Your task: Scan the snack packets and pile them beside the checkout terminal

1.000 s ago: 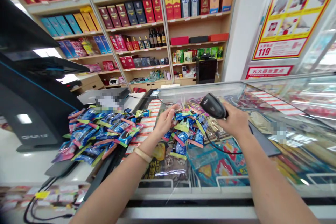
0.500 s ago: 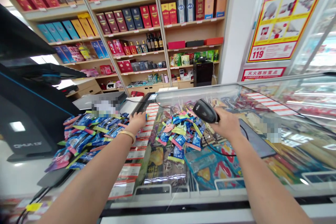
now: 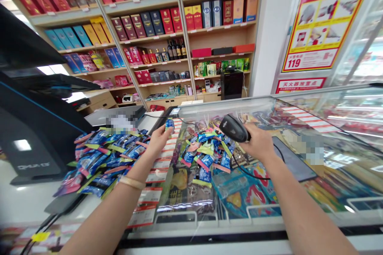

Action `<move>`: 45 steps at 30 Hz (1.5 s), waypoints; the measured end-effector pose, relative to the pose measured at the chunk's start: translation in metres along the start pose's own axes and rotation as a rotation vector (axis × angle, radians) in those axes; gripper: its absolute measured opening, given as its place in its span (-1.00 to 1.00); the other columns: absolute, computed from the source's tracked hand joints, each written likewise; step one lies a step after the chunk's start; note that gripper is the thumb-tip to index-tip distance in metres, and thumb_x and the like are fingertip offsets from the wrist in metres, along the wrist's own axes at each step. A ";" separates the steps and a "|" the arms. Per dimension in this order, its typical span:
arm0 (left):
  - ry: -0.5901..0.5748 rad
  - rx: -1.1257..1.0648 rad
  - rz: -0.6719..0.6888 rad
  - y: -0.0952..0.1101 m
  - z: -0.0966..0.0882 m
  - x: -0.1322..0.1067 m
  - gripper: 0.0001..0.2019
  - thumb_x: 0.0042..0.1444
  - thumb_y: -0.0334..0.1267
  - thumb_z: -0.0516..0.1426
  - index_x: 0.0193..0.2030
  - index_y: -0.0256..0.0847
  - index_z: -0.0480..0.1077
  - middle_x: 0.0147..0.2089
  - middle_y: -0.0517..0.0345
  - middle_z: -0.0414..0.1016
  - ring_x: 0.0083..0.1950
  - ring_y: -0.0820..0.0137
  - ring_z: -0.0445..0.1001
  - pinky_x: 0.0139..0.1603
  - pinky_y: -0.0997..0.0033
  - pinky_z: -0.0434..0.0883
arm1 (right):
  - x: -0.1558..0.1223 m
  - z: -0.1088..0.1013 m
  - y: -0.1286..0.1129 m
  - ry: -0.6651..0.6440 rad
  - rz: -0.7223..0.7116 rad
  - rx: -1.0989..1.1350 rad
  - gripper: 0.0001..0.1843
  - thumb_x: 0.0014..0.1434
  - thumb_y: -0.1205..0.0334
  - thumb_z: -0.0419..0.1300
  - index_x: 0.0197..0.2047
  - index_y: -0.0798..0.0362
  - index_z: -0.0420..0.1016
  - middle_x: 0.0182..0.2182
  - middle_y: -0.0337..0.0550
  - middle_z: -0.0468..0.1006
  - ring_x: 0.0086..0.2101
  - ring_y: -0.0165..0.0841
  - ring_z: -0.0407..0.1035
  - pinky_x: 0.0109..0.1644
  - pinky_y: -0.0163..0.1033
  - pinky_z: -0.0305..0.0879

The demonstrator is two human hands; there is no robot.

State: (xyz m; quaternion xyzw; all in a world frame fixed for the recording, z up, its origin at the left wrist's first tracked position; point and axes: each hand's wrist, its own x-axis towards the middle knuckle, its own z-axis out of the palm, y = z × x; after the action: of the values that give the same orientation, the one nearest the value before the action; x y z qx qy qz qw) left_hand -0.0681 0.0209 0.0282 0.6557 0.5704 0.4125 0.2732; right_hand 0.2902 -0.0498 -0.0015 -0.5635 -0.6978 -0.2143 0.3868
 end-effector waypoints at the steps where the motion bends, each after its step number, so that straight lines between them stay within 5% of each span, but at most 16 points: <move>1: -0.029 -0.278 -0.056 0.002 0.000 -0.008 -0.63 0.27 -0.05 0.04 0.03 -0.26 0.45 0.01 -0.04 0.61 -0.01 0.21 0.60 -0.01 0.21 0.53 | 0.000 0.000 -0.002 0.005 -0.014 0.013 -0.67 0.02 0.05 0.21 -0.16 0.01 0.56 -0.23 -0.01 0.69 -0.28 -0.11 0.59 -0.33 -0.19 0.39; 3: -0.107 -0.751 -0.200 0.005 0.000 -0.024 -0.65 0.24 -0.04 0.09 -0.01 -0.27 0.46 -0.03 -0.07 0.61 -0.07 0.19 0.63 -0.13 0.20 0.59 | 0.001 -0.002 -0.010 0.016 -0.051 0.052 -0.66 0.03 0.06 0.20 -0.14 0.02 0.55 -0.23 0.00 0.69 -0.25 -0.11 0.59 -0.29 -0.18 0.42; 5: -0.162 -0.961 -0.315 0.008 0.001 -0.036 -0.68 0.27 -0.10 0.07 -0.01 -0.28 0.46 -0.02 -0.09 0.62 -0.10 0.22 0.64 -0.24 0.29 0.60 | 0.002 -0.004 -0.019 0.010 -0.102 0.111 -0.67 0.04 0.11 0.18 -0.12 0.02 0.55 -0.25 -0.01 0.69 -0.26 -0.13 0.59 -0.27 -0.18 0.43; 14: -0.192 -1.119 -0.368 0.004 0.014 -0.052 -0.64 0.36 -0.07 -0.02 -0.02 -0.30 0.46 -0.06 -0.10 0.61 -0.19 0.37 0.61 -0.26 0.45 0.57 | 0.004 -0.017 -0.066 -0.112 -0.310 0.312 -0.77 0.11 0.14 0.20 -0.16 0.02 0.51 -0.37 -0.08 0.63 -0.37 -0.24 0.53 -0.33 -0.23 0.38; 17: -0.187 -1.028 -0.245 -0.002 0.022 -0.055 -0.75 0.20 -0.16 0.19 -0.06 -0.25 0.43 -0.08 0.01 0.57 -0.19 0.42 0.57 -0.21 0.47 0.55 | 0.003 -0.019 -0.076 -0.185 -0.359 0.341 -0.75 0.08 0.12 0.27 -0.17 0.02 0.49 -0.37 -0.10 0.62 -0.40 -0.28 0.51 -0.35 -0.26 0.35; 22: -0.082 -0.632 -0.008 -0.010 0.033 -0.057 -0.50 0.19 -0.18 0.17 0.27 -0.15 0.26 -0.12 0.09 0.50 -0.23 0.36 0.54 -0.23 0.34 0.56 | 0.000 -0.016 -0.085 -0.209 -0.394 0.343 -0.71 0.04 0.22 0.22 -0.12 0.03 0.49 -0.32 -0.10 0.65 -0.37 -0.27 0.54 -0.31 -0.25 0.38; 27: -0.039 -0.353 0.105 -0.014 0.037 -0.057 -0.30 0.26 -0.20 0.10 0.49 -0.16 -0.04 0.02 -0.05 0.52 0.01 0.21 0.56 0.15 0.09 0.51 | -0.002 -0.016 -0.090 -0.295 -0.367 0.365 -0.67 0.01 0.28 0.15 -0.10 0.01 0.50 -0.30 -0.11 0.66 -0.33 -0.27 0.55 -0.27 -0.25 0.39; 38: 0.001 -0.258 0.177 -0.017 0.039 -0.057 -0.32 0.27 -0.26 0.09 0.49 -0.17 -0.03 0.14 -0.12 0.48 0.22 0.14 0.47 0.32 0.02 0.38 | 0.000 -0.019 -0.092 -0.328 -0.358 0.390 -0.73 0.03 0.26 0.14 -0.17 0.00 0.50 -0.35 -0.13 0.62 -0.40 -0.31 0.49 -0.34 -0.27 0.34; 45: 0.014 -0.234 0.194 -0.019 0.039 -0.058 -0.33 0.26 -0.22 0.10 0.47 -0.14 0.01 0.21 -0.11 0.45 0.30 0.14 0.41 0.36 0.04 0.32 | 0.000 -0.017 -0.076 -0.238 -0.320 0.354 -0.74 0.07 0.16 0.22 -0.15 0.02 0.50 -0.34 -0.09 0.63 -0.37 -0.26 0.52 -0.31 -0.24 0.37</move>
State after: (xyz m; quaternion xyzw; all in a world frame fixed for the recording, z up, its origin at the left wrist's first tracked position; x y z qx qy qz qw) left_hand -0.0456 -0.0275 -0.0204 0.6686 0.4542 0.5053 0.3024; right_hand 0.2227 -0.0826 0.0192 -0.3910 -0.8451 -0.0797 0.3557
